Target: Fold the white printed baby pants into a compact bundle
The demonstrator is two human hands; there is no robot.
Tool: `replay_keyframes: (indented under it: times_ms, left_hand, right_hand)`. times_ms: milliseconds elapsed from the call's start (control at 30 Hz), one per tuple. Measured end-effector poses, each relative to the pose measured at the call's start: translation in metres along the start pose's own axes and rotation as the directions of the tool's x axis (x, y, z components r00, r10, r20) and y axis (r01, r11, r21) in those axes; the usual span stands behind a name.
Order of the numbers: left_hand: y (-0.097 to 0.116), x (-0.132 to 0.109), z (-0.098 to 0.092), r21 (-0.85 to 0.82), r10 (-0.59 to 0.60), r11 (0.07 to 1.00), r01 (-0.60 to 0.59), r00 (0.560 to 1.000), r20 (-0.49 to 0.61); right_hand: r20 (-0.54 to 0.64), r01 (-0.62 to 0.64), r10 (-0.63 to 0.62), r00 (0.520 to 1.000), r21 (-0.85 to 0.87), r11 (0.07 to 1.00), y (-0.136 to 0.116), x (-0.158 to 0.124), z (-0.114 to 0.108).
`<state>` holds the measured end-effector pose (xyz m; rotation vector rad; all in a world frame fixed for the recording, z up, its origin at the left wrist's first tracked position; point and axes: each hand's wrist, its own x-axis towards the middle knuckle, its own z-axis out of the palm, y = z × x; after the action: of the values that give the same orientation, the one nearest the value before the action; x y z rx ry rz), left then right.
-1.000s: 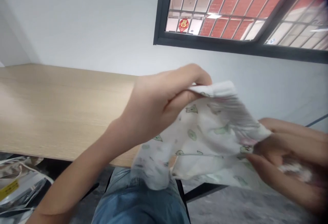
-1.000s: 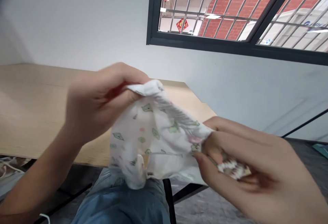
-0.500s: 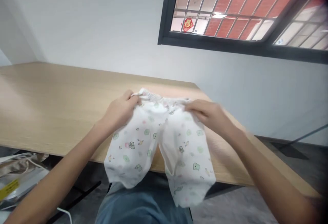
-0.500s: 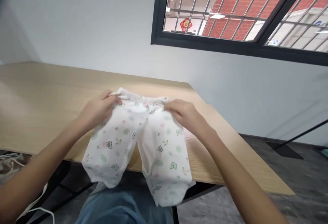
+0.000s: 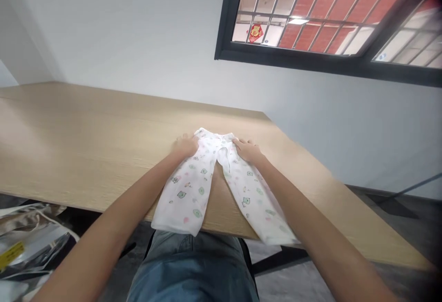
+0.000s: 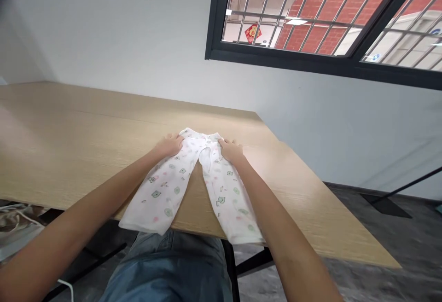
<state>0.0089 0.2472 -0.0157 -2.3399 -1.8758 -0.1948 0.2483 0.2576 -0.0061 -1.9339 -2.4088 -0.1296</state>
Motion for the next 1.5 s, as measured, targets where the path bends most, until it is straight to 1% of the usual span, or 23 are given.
replay_keyframes:
  times_ms: [67,167,267,300,367,433,467,533,567,600,667,733,767,833,900,933,967,1067,1167,1233,1300,1433,1500]
  left_hand:
    - [0.000,0.001,-0.003,-0.017,0.004,1.000,-0.005,1.000,-0.014]
    - [0.003,-0.014,-0.009,-0.055,0.069,0.996,-0.071,0.997,-0.034]
    - [0.007,-0.044,-0.016,-0.103,0.187,0.977,-0.188,0.982,-0.016]
    - [0.009,-0.057,-0.019,-0.118,0.225,0.967,-0.224,0.974,-0.005]
    - [0.011,-0.085,-0.024,-0.139,0.290,0.948,-0.285,0.957,0.011]
    - [0.014,-0.118,-0.027,-0.149,0.336,0.932,-0.330,0.942,0.018]
    - [0.017,-0.137,-0.026,-0.148,0.347,0.928,-0.341,0.938,0.015]
    - [0.025,-0.178,-0.019,-0.126,0.340,0.932,-0.340,0.940,-0.023]
    - [0.030,-0.198,-0.014,-0.082,0.282,0.952,-0.295,0.950,-0.136]
    - [0.035,-0.218,-0.009,-0.040,0.243,0.964,-0.262,0.934,-0.262]
    - [0.041,-0.249,0.000,0.031,0.247,0.965,-0.261,0.859,-0.448]
    - [0.042,-0.266,0.001,0.068,0.267,0.959,-0.275,0.801,-0.536]
    - [0.041,-0.269,-0.002,0.061,0.265,0.959,-0.278,0.795,-0.546]
    - [0.040,-0.262,-0.017,-0.012,0.229,0.964,-0.266,0.851,-0.473]
    - [0.049,-0.241,-0.037,-0.134,0.159,0.970,-0.204,0.944,-0.289]
    - [0.058,-0.226,-0.048,-0.196,0.120,0.968,-0.154,0.977,-0.174]
    - [0.070,-0.208,-0.057,-0.253,0.126,0.957,-0.141,0.989,-0.078]
    - [0.122,-0.154,-0.070,-0.383,0.305,0.876,-0.292,0.952,-0.029]
    - [0.171,-0.122,-0.061,-0.424,0.410,0.840,-0.339,0.908,0.085]
    - [0.191,-0.123,-0.049,-0.446,0.427,0.828,-0.340,0.898,0.107]
    - [0.199,-0.139,-0.035,-0.487,0.470,0.784,-0.386,0.881,0.058]
    - [0.195,-0.170,-0.013,-0.506,0.570,0.658,-0.558,0.808,-0.149]
    - [0.193,-0.173,-0.005,-0.466,0.562,0.661,-0.588,0.799,-0.213]
  right_hand:
    - [0.009,-0.016,0.016,1.000,-0.013,1.000,0.000,0.000,-0.004]
    - [-0.030,0.031,-0.031,0.999,-0.007,0.999,-0.012,-0.010,-0.015]
    - [-0.073,0.230,-0.225,0.972,0.068,0.971,-0.045,-0.029,-0.026]
    - [-0.076,0.347,-0.339,0.938,0.140,0.927,-0.060,-0.035,-0.027]
    - [-0.055,0.548,-0.561,0.826,0.316,0.775,-0.088,-0.042,-0.026]
    - [-0.009,0.617,-0.682,0.731,0.436,0.655,-0.110,-0.038,-0.018]
    - [0.022,0.605,-0.685,0.729,0.448,0.658,-0.118,-0.032,-0.013]
    - [0.046,0.540,-0.611,0.790,0.421,0.729,-0.127,-0.013,-0.003]
    - [0.038,0.497,-0.557,0.830,0.406,0.767,-0.129,-0.003,0.001]
    - [0.029,0.450,-0.502,0.865,0.399,0.799,-0.130,0.008,0.004]
    - [0.020,0.375,-0.418,0.908,0.403,0.835,-0.130,0.024,0.006]
    - [0.028,0.343,-0.392,0.919,0.431,0.835,-0.125,0.031,0.003]
    - [0.035,0.336,-0.392,0.919,0.451,0.827,-0.120,0.030,0.000]
    - [0.035,0.330,-0.397,0.917,0.494,0.805,-0.105,0.019,-0.007]
    - [0.008,0.329,-0.391,0.920,0.527,0.784,-0.083,-0.001,-0.014]
    - [-0.009,0.324,-0.382,0.924,0.549,0.770,-0.071,-0.014,-0.017]
    - [-0.023,0.315,-0.369,0.929,0.572,0.757,-0.058,-0.028,-0.020]
    - [0.032,0.218,-0.312,0.950,0.647,0.731,-0.022,-0.067,-0.023]
    - [0.140,0.181,-0.326,0.935,0.601,0.778,0.003,-0.087,-0.018]
    - [0.123,0.265,-0.379,0.917,0.522,0.811,0.011,-0.083,-0.010]
    - [0.057,0.325,-0.385,0.921,0.432,0.841,0.015,-0.066,0.001]
    - [-0.046,0.173,-0.170,0.984,0.423,0.889,0.013,-0.021,0.018]
    - [-0.081,0.111,-0.083,0.993,0.476,0.872,0.012,-0.009,0.020]
